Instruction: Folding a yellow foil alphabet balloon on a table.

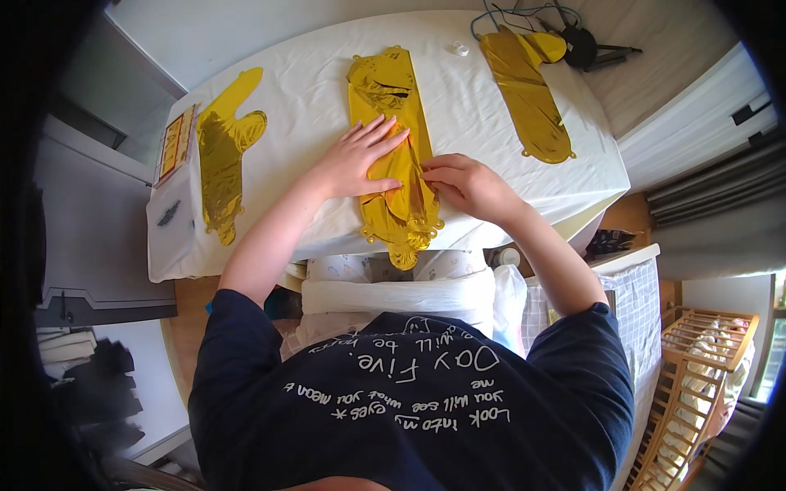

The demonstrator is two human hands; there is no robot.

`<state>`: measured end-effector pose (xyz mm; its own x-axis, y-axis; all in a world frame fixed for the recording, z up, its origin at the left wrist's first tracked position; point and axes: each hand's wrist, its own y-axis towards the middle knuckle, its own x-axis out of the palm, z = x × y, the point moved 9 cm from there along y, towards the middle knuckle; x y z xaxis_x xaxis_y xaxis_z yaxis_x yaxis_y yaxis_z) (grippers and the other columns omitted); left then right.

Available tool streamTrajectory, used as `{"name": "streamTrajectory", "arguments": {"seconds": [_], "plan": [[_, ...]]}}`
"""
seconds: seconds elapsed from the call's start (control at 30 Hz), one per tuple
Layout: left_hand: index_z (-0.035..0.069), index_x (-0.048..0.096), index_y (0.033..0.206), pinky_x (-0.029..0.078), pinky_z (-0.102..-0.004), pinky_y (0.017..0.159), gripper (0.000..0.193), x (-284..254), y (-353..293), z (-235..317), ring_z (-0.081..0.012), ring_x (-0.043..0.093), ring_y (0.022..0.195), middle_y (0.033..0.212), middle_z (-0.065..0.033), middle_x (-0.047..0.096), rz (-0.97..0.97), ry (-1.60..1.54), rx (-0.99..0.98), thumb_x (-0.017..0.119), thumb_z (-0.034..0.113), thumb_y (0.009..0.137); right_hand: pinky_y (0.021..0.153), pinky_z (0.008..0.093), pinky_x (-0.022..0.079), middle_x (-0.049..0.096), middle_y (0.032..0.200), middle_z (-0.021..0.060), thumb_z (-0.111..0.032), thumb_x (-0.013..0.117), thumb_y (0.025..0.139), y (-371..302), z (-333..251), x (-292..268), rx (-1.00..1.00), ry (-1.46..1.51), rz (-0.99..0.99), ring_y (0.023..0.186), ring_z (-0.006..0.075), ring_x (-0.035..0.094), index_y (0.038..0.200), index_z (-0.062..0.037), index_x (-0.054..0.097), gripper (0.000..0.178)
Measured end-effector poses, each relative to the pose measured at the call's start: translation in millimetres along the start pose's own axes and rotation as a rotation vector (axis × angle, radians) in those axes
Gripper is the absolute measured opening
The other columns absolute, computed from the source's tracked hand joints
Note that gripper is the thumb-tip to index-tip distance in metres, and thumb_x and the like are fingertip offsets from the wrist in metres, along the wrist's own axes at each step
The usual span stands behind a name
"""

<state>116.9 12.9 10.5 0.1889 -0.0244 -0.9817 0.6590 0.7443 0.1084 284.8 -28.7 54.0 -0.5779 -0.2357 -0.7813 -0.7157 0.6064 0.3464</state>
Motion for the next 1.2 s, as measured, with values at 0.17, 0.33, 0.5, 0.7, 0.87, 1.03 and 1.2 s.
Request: {"name": "streamTrajectory", "arguments": {"seconds": [0.17,0.33,0.5,0.7,0.87,1.03,1.2], "plan": [[0.019,0.02,0.166,0.015,-0.0492,0.129,0.101,-2.5,1.5,-2.6,-0.0351,0.02,0.158,0.169,-0.0181,0.025,0.012,-0.027,-0.03,0.051,0.078,0.091,0.099,0.0423,0.054,0.07,0.121,0.0161,-0.001,0.069,0.089,7.8,-1.2,-1.0,-0.108,-0.014,-0.012,0.112,0.0353,0.067,0.113,-0.002,0.073,0.024],[0.011,0.023,0.164,0.017,-0.0499,0.128,0.101,-4.3,-4.5,-5.5,-0.0332,0.02,0.158,0.17,-0.017,0.024,0.023,-0.047,-0.04,0.061,0.069,0.091,0.1,0.045,0.053,0.071,0.116,0.0173,-0.001,0.069,0.089,14.4,-2.0,5.3,-0.129,0.026,-0.034,0.113,0.0366,0.066,0.113,-0.0017,0.072,0.025],[0.01,0.029,0.162,0.018,-0.05,0.128,0.099,-1.5,-5.3,-4.3,-0.0338,0.021,0.157,0.169,-0.0169,0.024,0.011,-0.009,-0.035,0.063,0.069,0.09,0.1,0.044,0.053,0.068,0.122,0.019,-0.001,0.067,0.09,14.9,3.7,3.3,-0.063,0.073,-0.049,0.114,0.0371,0.066,0.117,-0.0007,0.069,0.026],[0.009,0.031,0.161,0.02,-0.0504,0.127,0.101,-4.2,-3.5,-4.7,-0.0355,0.022,0.157,0.169,-0.0172,0.026,0.025,-0.014,-0.027,0.066,0.068,0.087,0.101,0.0421,0.053,0.064,0.131,0.0197,-0.001,0.067,0.091,21.5,12.6,-3.1,-0.036,-0.012,0.011,0.116,0.037,0.065,0.119,0.0004,0.069,0.027],[0.009,0.034,0.16,0.021,-0.0504,0.127,0.101,-13.9,-2.3,-4.3,-0.034,0.024,0.156,0.168,-0.0159,0.029,0.098,-0.105,-0.006,0.071,0.064,0.084,0.104,0.0429,0.051,0.066,0.13,0.0195,-0.003,0.068,0.091,28.6,21.9,2.5,-0.014,-0.016,-0.071,0.119,0.0362,0.064,0.121,0.0007,0.069,0.03],[0.009,0.034,0.16,0.021,-0.0521,0.127,0.1,-10.0,-1.6,-0.8,-0.0324,0.024,0.156,0.168,-0.014,0.03,0.038,-0.012,-0.008,0.068,0.066,0.085,0.112,0.0459,0.044,0.066,0.132,0.0151,-0.014,0.069,0.093,26.7,13.5,0.7,-0.1,-0.177,-0.055,0.124,0.0326,0.061,0.118,-0.0037,0.072,0.027],[0.009,0.032,0.161,0.015,-0.0528,0.128,0.099,-5.8,-1.6,-0.2,-0.0306,0.023,0.157,0.168,-0.013,0.03,-0.002,0.078,-0.01,0.064,0.067,0.088,0.116,0.0496,0.04,0.066,0.132,0.0136,-0.017,0.069,0.094,29.0,17.0,6.7,-0.039,-0.067,-0.048,0.127,0.032,0.059,0.121,-0.0054,0.07,0.029]]}}
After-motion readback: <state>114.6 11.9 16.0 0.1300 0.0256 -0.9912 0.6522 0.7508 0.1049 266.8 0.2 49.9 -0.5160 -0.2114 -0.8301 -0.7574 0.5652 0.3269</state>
